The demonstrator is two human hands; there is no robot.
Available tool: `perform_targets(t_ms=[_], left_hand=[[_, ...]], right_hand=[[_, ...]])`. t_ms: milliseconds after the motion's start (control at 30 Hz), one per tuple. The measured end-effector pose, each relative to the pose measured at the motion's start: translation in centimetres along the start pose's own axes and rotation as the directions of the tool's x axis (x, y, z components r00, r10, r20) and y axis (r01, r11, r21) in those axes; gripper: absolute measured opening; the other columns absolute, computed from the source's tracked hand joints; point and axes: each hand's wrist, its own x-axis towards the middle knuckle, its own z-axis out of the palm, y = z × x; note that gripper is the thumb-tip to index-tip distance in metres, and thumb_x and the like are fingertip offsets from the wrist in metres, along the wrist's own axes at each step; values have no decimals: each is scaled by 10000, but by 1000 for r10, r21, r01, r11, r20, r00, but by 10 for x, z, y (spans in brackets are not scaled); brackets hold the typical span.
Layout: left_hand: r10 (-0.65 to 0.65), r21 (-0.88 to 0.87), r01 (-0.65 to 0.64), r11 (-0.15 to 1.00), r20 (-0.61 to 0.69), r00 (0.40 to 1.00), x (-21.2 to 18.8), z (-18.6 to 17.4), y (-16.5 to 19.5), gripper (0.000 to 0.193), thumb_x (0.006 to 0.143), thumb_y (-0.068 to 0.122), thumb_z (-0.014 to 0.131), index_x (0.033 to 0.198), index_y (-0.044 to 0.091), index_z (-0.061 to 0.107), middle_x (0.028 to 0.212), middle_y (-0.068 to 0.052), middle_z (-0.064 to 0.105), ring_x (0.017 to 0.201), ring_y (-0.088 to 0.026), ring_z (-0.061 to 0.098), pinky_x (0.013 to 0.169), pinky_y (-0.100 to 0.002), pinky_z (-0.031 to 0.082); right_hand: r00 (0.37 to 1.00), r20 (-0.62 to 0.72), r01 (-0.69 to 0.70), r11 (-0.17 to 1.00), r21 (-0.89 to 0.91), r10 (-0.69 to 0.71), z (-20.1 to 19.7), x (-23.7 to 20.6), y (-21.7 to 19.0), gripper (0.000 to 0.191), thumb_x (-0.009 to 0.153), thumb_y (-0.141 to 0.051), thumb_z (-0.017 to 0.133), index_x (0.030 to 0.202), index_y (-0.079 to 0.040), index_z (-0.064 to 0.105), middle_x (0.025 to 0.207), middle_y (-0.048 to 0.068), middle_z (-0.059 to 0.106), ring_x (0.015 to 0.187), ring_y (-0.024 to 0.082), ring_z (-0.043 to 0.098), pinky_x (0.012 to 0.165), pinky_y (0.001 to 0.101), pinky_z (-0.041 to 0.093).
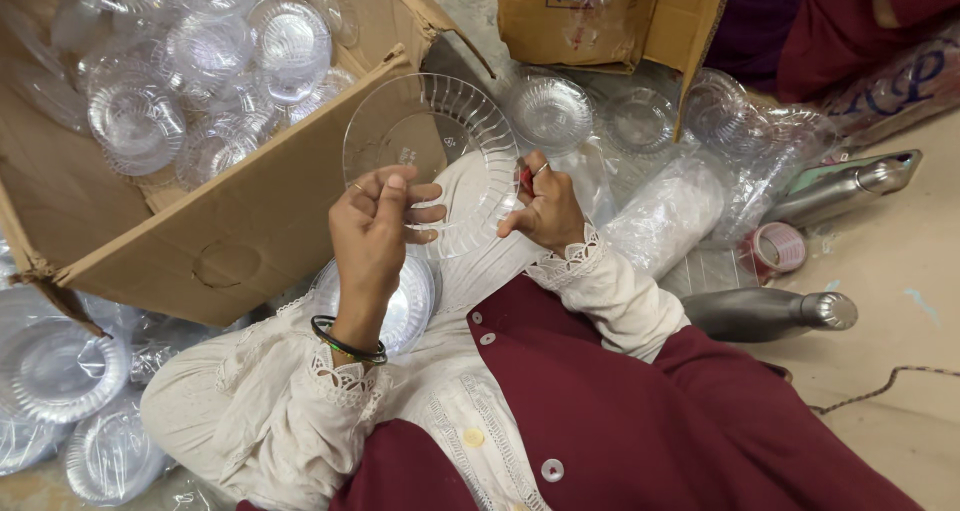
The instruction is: The person sits on the floor and repeatedly picks up clear plastic plates from a cardboard box. Using a red marker, they write on the center of each plate and place it into a stack on their lap. A coworker is visible nearby handling wrapped plates.
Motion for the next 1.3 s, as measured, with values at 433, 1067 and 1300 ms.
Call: perform_targets(t_ms=[433,1067,1300], left_hand=[[28,-114,-41,993,-113,993,-7,10,-21,285,1072,196,524,1197,-43,613,1006,-184,760,788,-224,774,583,-290,627],[58,-213,-108,971,-229,972,-8,22,-38,297,1093,220,497,1235,-25,587,1069,-190,745,839,-224,757,635,-303,629],[106,-251,-167,953,-239,965,-19,25,-31,295,1097,221,483,1257,-15,561,1124,-195,736,883,-234,767,670,-317,639]], right_hand=[[999,45,16,997,-74,-12,7,-9,-19,850,772,-842,595,968,-27,457,582,19,407,511,131,423,481,308,384],[985,89,-145,989,-19,146,24,-24,-37,722,904,-736,685,949,-47,472,681,20,492,618,113,487,572,298,447],[999,7,-33,989,-142,34,19,-13,-66,852,735,-804,684,936,-5,467,586,54,474,504,143,455,467,319,421]])
